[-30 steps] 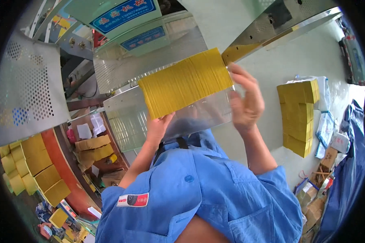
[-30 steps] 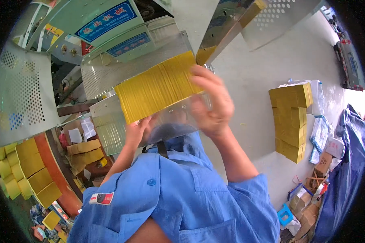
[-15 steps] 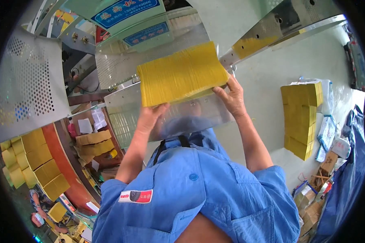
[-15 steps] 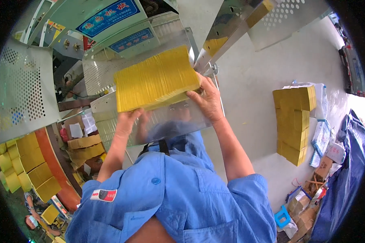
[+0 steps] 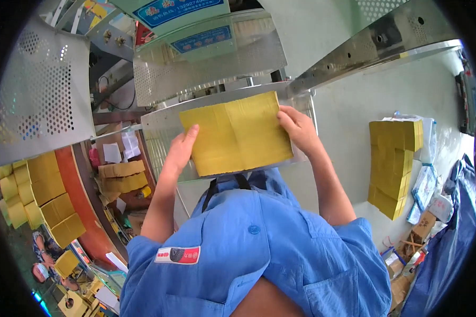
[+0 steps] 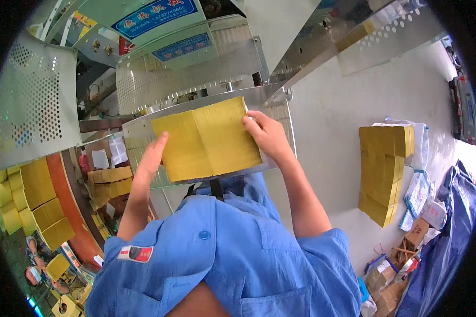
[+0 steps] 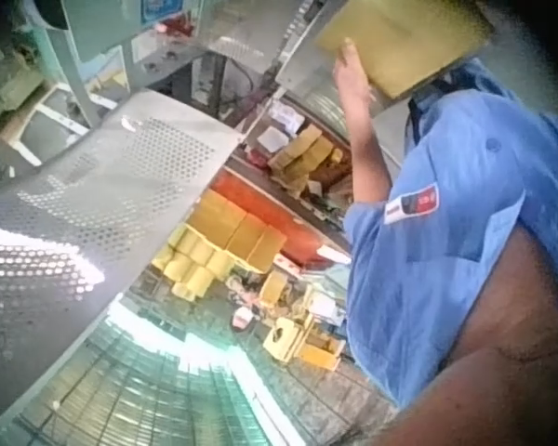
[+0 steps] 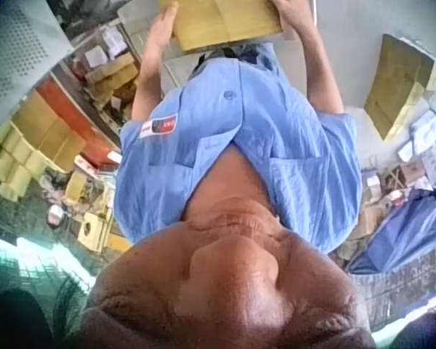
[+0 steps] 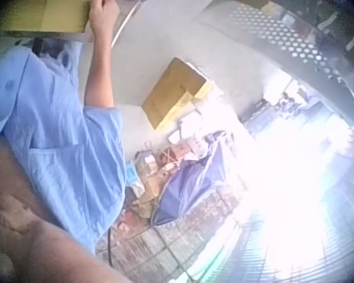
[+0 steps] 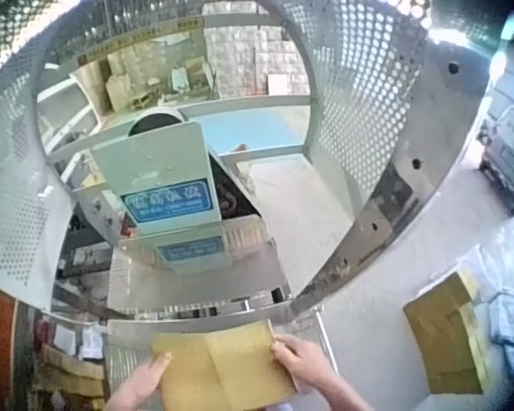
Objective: The recorder bundles stacks of yellow paper using a banding machine and then prepares white paper dividers on a table.
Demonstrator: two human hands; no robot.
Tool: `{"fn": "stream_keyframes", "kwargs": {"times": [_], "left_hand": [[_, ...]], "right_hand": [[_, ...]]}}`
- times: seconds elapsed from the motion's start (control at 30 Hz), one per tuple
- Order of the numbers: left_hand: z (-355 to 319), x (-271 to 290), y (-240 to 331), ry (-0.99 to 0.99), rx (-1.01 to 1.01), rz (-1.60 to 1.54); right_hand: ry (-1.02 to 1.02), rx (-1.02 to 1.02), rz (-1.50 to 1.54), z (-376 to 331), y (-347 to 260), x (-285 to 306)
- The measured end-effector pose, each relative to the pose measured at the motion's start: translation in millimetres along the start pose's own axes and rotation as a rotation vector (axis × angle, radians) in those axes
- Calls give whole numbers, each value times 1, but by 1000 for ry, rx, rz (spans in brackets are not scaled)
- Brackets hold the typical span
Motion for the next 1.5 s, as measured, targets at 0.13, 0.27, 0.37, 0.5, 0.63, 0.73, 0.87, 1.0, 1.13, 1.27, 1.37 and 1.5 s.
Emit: {"fn": "stream_keyframes", "kwargs": {"times": [0.13,0.27,0.37,0.5,0.63,0.73,0.87,1.0,1.13,1.27,1.37,1.5], "left_hand": [[-5,6,-12,-104,227,-220],[-7,-3,-5,158,184,-346],[10,-20,-33,182,-103,-502],[5,-48,-33,254,-151,-855],[4,-63,-30,114,-157,-1103],[2,-66,-18,27,20,-1179],[12,-56,27,-42,-137,-1192],[64,-44,27,132,-184,-990],[90,-28,59,-108,-280,-1048],[85,-23,63,-168,-267,-1029],[76,-22,63,-152,-315,-1021],[70,-25,41,17,-268,-1031]], "right_hand": [[-42,-96,335,-3,25,2],[28,-58,494,-3,43,-9],[97,66,560,2,62,-15],[45,68,747,-2,64,-27],[81,14,824,-9,56,-35],[61,34,841,-6,29,-42],[7,171,788,14,12,-29],[23,179,746,50,-27,-19],[33,192,832,79,3,-28],[110,103,920,76,6,-29],[109,172,886,78,5,-29],[137,257,876,70,3,-31]]}}
Point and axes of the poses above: each hand's wrist, its own z-axis towards the middle knuckle, its own x-axis out of the back of the hand, y = z × x, the point moved 4 cm from there along z, towards the middle knuckle, and after that the axes turned 10 degrees about z, right-handed, at the moved point
